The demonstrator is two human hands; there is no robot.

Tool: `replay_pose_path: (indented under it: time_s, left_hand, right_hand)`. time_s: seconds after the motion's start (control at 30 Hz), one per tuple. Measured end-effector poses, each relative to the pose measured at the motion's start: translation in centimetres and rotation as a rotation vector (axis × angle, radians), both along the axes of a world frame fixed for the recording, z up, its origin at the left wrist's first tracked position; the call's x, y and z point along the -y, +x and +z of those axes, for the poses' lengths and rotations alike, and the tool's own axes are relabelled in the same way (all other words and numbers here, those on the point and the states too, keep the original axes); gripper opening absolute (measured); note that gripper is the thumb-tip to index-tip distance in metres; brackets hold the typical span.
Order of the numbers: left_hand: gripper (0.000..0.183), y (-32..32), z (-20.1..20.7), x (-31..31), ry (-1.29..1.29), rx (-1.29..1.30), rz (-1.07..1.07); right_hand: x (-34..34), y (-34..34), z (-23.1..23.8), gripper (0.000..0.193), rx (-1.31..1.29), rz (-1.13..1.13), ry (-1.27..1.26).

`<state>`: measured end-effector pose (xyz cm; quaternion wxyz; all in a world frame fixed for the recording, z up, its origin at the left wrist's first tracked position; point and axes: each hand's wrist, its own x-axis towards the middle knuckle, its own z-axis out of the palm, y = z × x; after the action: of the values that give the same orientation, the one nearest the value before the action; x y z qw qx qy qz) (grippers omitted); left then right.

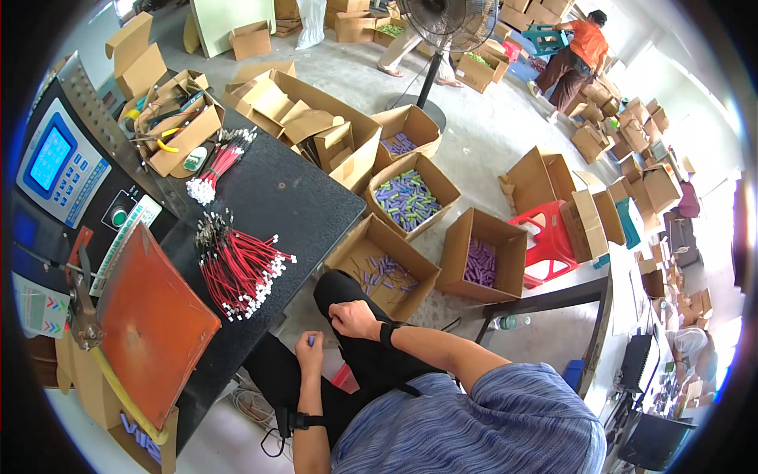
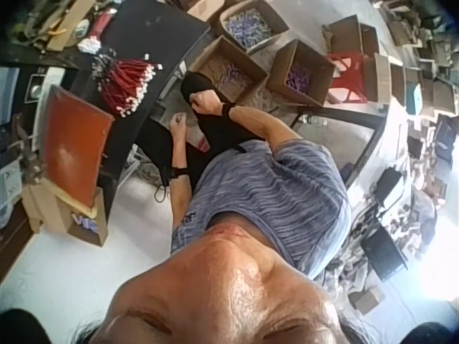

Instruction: Spot welding battery cells into a multi-cell pack using an industrial welding machine.

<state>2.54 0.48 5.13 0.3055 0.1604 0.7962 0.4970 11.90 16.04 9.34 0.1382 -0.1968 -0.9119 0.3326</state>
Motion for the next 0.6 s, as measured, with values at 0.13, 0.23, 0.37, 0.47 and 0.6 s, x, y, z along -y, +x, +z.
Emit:
replay_pose_path:
  time_s: [0.13, 0.23, 0.37, 0.47, 0.6]
  left_hand:
    - [0.019, -0.11, 0.28, -0.17, -0.005, 0.009, -0.011]
    - [0.019, -0.11, 0.21, -0.15, -0.007, 0.011, -0.001]
    - [0.019, -0.02, 0.21, -0.23, 0.009, 0.024, 0.013]
    - [0.019, 0.06, 0.49, -0.19, 0.003, 0.028, 0.012]
    - [0.019, -0.05, 0.58, -0.17, 0.000, 0.013, -0.002]
  right_hand:
    - [-0.19, -0.08, -0.19, 0.009, 0.007, 0.016, -0.001]
    - [-0.18, -0.12, -0.11, 0.009, 0.020, 0.017, -0.006]
    - [-0.20, -0.14, -0.44, 0.009, 0.022, 0.016, 0.000]
    - [-0.14, -0.12, -0.30, 0.009, 0.027, 0.012, 0.001]
    - [-0.09, -0.13, -0.26, 0.008, 0.024, 0.010, 0.001]
